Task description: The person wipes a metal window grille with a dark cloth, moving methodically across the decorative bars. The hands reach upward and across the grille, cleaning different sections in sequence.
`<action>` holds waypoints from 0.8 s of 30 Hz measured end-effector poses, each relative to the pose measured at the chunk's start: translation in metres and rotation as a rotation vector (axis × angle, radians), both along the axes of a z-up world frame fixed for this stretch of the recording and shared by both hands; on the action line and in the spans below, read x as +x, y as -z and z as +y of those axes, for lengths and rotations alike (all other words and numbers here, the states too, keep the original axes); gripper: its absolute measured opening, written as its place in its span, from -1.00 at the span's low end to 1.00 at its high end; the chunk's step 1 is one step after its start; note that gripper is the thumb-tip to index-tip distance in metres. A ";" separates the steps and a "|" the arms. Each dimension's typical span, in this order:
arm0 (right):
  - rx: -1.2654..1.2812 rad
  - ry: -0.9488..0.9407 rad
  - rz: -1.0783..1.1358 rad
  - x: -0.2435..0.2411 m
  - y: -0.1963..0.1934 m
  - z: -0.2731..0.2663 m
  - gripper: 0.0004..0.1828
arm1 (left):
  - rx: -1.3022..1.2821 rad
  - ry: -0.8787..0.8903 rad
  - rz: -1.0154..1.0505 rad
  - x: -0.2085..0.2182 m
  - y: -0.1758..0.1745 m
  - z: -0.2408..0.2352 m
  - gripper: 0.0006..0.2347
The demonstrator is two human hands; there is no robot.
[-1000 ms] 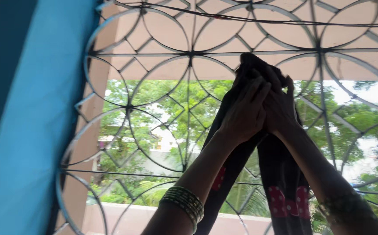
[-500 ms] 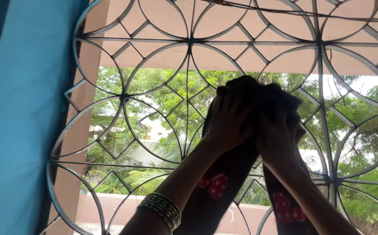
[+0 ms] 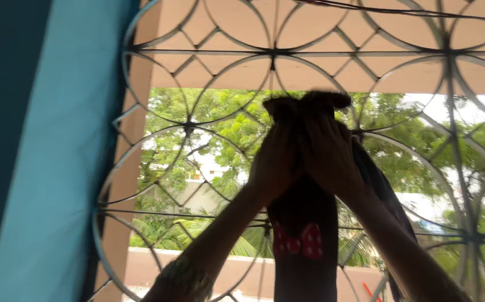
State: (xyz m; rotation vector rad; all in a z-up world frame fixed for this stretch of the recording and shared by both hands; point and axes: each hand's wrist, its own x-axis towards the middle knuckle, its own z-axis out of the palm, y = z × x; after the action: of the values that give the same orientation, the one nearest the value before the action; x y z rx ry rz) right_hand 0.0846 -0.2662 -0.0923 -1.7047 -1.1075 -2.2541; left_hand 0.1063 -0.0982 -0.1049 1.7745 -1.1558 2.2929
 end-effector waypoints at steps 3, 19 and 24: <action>-0.066 -0.052 -0.087 0.004 0.023 0.017 -0.44 | -0.026 -0.013 0.071 -0.006 0.030 0.014 -0.41; 0.032 -0.039 -0.074 0.010 -0.044 0.103 -0.59 | -0.121 -0.337 -0.094 -0.012 -0.049 0.102 -0.48; -0.187 -0.223 -0.145 0.001 -0.052 0.108 -0.49 | -0.131 -0.233 -0.049 -0.024 -0.032 0.116 -0.42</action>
State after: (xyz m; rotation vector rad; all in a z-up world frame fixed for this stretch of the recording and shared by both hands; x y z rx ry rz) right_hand 0.0858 -0.1582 -0.0400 -1.4091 -1.5009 -2.2220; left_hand 0.0822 0.0179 -0.0725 1.9034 -0.8201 2.4850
